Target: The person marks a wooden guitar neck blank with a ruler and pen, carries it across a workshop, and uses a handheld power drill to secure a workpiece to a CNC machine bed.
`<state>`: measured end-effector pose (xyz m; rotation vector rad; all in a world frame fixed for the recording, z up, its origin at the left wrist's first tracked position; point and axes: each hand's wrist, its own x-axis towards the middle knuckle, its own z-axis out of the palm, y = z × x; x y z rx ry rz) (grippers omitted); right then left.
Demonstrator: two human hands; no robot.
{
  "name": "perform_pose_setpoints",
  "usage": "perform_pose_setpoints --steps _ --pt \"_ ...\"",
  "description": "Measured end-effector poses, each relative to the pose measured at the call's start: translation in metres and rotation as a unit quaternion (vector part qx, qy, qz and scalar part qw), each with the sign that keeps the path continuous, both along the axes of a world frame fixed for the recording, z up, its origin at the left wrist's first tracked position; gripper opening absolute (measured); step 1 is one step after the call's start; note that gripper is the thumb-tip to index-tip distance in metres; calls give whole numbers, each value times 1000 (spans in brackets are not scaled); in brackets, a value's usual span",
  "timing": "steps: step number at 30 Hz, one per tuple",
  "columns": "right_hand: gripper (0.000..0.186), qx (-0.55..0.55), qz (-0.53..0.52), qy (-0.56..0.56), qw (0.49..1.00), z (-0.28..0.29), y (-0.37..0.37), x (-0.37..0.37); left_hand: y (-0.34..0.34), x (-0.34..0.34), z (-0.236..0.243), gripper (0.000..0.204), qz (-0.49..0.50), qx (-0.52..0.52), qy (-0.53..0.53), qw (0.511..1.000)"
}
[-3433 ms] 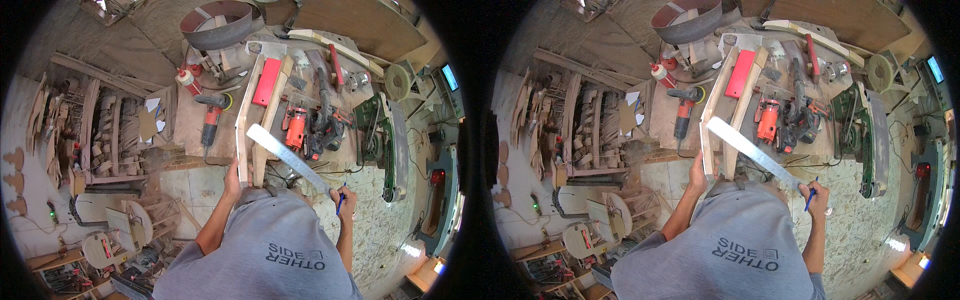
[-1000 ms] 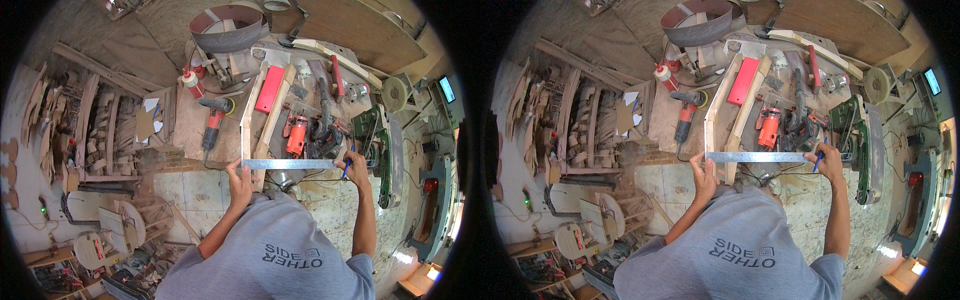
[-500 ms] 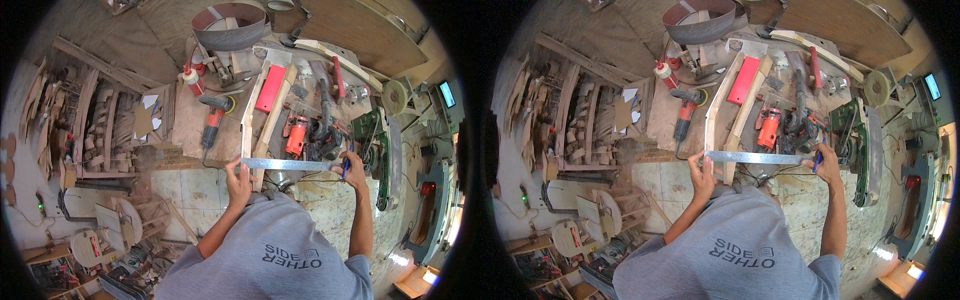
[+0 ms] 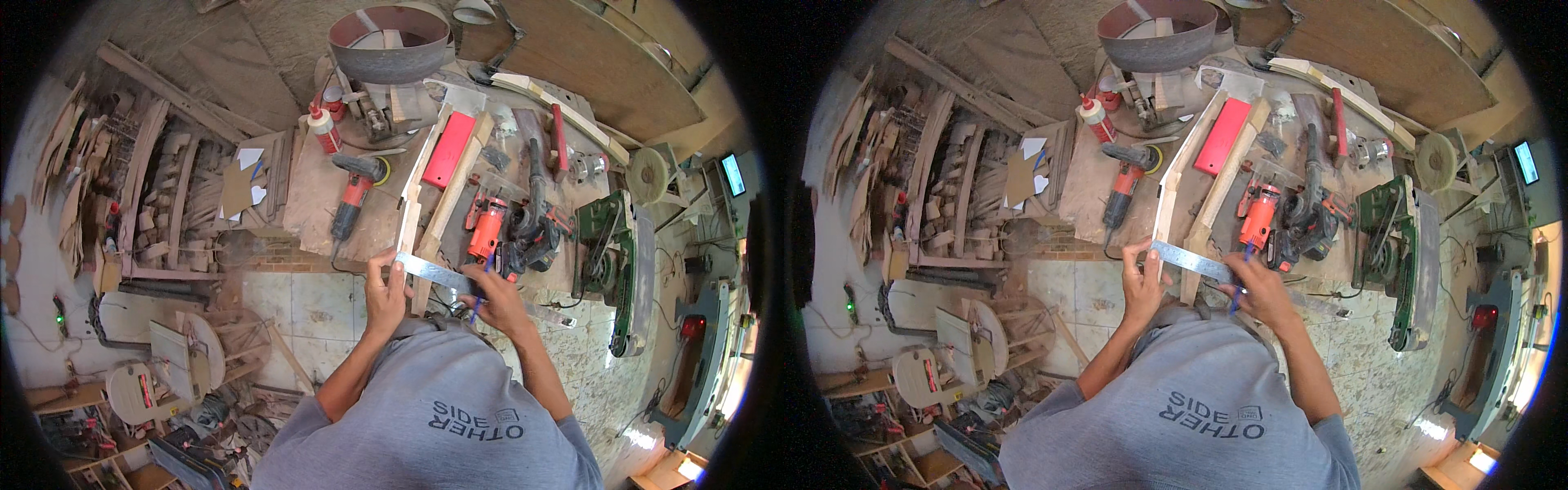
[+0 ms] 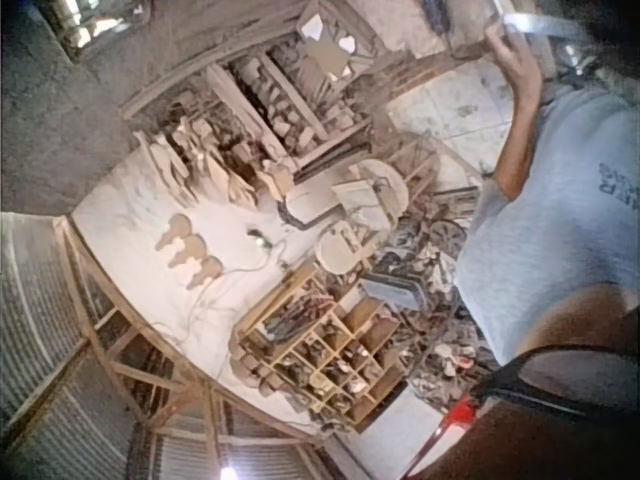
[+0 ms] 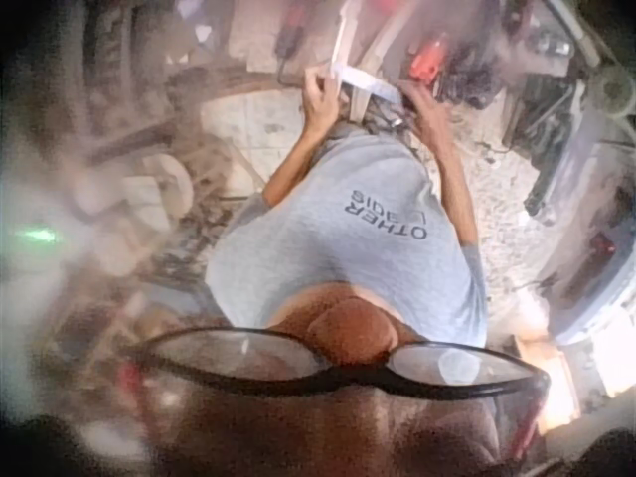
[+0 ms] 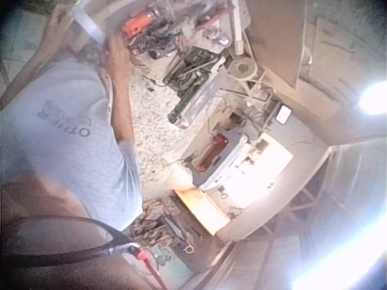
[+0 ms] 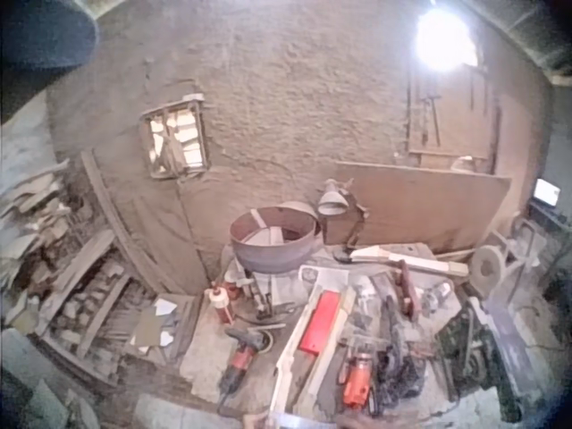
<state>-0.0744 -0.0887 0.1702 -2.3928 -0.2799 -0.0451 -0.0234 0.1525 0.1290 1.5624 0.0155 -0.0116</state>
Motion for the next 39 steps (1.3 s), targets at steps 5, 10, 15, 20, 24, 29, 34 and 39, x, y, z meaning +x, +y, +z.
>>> perform_pose_setpoints --steps 5,10,15,20,24,29,34,39 --pt "64 -60 55 -52 995 -2 18 21 4 5 28 30 -36 -59 129 989" --pt "63 -66 92 -92 989 19 10 40 12 9 23 31 -40 -185 223 956" --pt "70 -121 112 -50 985 31 -4 50 15 16 15 36 -77 -291 295 907" --pt "70 -132 120 -47 983 37 -11 52 14 17 -6 51 -165 -457 363 795" --pt "64 -134 119 -37 983 35 -24 53 6 21 -9 55 -229 -477 349 774" --pt "64 -120 116 -42 985 37 -39 53 -13 14 -7 58 -238 -434 308 813" --pt "64 -39 87 -49 994 35 -41 39 -28 6 3 56 -222 -422 291 830" --pt "62 -43 72 -21 996 37 -45 32 -33 6 9 46 -235 -390 263 851"
